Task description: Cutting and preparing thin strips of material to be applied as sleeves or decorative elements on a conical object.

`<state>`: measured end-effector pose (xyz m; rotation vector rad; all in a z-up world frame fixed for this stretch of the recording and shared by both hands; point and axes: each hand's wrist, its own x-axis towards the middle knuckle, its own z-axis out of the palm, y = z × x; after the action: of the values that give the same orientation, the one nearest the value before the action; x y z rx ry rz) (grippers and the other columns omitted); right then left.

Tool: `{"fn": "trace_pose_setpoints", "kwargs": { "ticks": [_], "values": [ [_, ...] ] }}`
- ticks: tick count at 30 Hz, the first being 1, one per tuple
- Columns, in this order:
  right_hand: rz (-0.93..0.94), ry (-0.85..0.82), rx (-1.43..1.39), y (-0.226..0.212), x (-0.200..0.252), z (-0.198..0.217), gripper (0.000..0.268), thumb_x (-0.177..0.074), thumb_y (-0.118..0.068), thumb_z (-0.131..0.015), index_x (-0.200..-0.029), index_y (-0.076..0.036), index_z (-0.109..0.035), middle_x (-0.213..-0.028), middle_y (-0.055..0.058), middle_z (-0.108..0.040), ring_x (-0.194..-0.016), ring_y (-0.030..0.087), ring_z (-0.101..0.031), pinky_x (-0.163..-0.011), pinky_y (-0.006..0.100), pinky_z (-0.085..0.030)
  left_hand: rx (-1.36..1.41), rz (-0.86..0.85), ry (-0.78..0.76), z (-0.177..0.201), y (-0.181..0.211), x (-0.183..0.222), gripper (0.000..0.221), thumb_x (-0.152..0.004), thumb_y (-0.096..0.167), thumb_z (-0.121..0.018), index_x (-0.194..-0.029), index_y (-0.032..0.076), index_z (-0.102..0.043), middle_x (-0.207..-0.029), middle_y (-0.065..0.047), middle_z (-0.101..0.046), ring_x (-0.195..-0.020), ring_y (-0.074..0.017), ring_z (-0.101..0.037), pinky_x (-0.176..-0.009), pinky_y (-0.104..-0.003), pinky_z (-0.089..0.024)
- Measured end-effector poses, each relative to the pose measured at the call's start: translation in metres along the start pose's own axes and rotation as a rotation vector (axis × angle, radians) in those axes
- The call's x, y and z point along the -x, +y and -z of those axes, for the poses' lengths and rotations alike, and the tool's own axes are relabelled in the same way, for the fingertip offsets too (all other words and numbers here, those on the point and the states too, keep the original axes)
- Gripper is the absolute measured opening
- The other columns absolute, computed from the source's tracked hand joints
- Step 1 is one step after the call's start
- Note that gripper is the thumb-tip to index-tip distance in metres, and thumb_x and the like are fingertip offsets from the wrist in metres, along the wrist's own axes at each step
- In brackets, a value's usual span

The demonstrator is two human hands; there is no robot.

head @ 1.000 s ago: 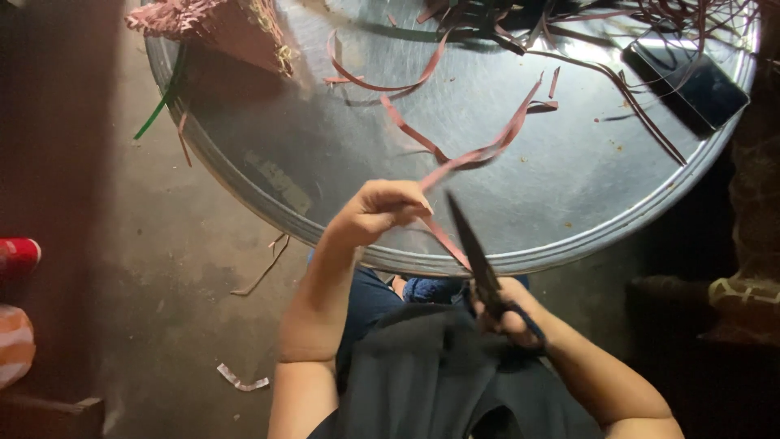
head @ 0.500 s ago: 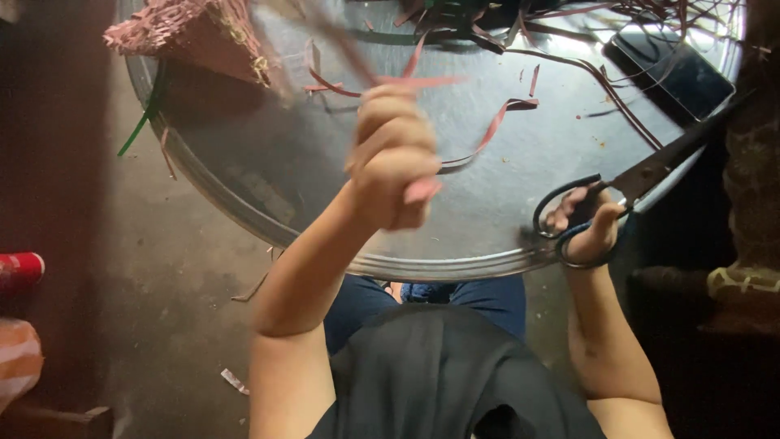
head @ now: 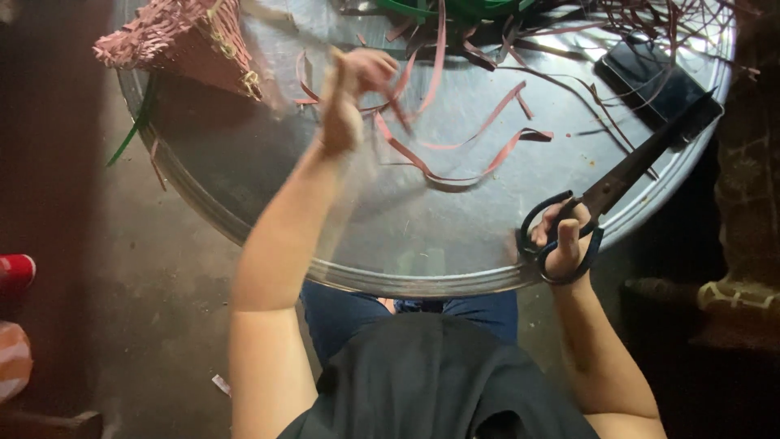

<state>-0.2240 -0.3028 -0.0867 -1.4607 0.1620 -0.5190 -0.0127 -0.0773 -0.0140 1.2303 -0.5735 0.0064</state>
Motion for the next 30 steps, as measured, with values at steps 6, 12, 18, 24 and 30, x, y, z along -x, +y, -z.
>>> {"fn": "trace_pose_setpoints", "kwargs": {
  "ticks": [6, 12, 18, 24, 30],
  "values": [
    [0.019, -0.052, -0.005, 0.011, -0.001, 0.011, 0.056, -0.072, -0.063, -0.055, -0.074, -0.008, -0.047, -0.044, 0.000, -0.040, -0.037, 0.007, -0.041, -0.041, 0.018, -0.038, -0.248, 0.189, -0.462, 0.039, 0.043, -0.031, 0.070, -0.072, 0.069, -0.027, -0.082, 0.010, -0.062, -0.080, -0.002, -0.061, -0.075, -0.0118, -0.056, -0.072, -0.026, -0.041],
    [0.019, -0.002, 0.076, 0.002, -0.003, 0.003, 0.055, -0.072, -0.064, -0.052, -0.073, -0.009, -0.047, -0.044, 0.000, -0.040, -0.037, 0.006, -0.041, -0.039, 0.016, -0.034, -0.839, 0.293, 0.368, 0.079, -0.010, -0.088, 0.016, -0.065, 0.019, -0.054, -0.053, 0.019, -0.064, -0.053, 0.006, -0.064, -0.049, -0.0057, -0.058, -0.052, -0.029, -0.043],
    [0.010, 0.016, 0.036, -0.001, -0.003, 0.000, 0.047, -0.074, -0.058, -0.053, -0.074, -0.011, -0.047, -0.046, -0.001, -0.040, -0.038, 0.005, -0.039, -0.039, 0.016, -0.030, -0.350, 0.296, 0.706, 0.138, -0.101, -0.139, 0.014, -0.071, 0.011, -0.059, -0.058, 0.008, -0.058, -0.047, -0.001, -0.052, -0.034, -0.0067, -0.045, -0.029, -0.021, -0.029],
    [0.016, -0.008, 0.049, 0.008, -0.004, 0.007, 0.045, -0.074, -0.058, -0.053, -0.074, -0.012, -0.048, -0.045, -0.002, -0.041, -0.037, 0.005, -0.039, -0.038, 0.016, -0.030, -0.135, 0.499, 0.770, 0.107, -0.083, -0.150, 0.026, -0.063, 0.024, -0.070, -0.060, 0.006, -0.052, -0.048, -0.004, -0.046, -0.034, -0.0094, -0.040, -0.031, -0.021, -0.017],
    [0.047, -0.068, 0.013, -0.007, -0.007, -0.002, 0.040, -0.078, -0.055, -0.052, -0.075, -0.015, -0.048, -0.047, -0.005, -0.042, -0.038, 0.004, -0.039, -0.038, 0.017, -0.032, -0.265, 0.505, 0.891, 0.105, -0.099, -0.168, 0.031, -0.067, 0.023, -0.065, -0.052, 0.004, -0.046, -0.044, -0.007, -0.047, -0.030, -0.0141, -0.042, -0.027, -0.024, -0.020]
  ]
}}
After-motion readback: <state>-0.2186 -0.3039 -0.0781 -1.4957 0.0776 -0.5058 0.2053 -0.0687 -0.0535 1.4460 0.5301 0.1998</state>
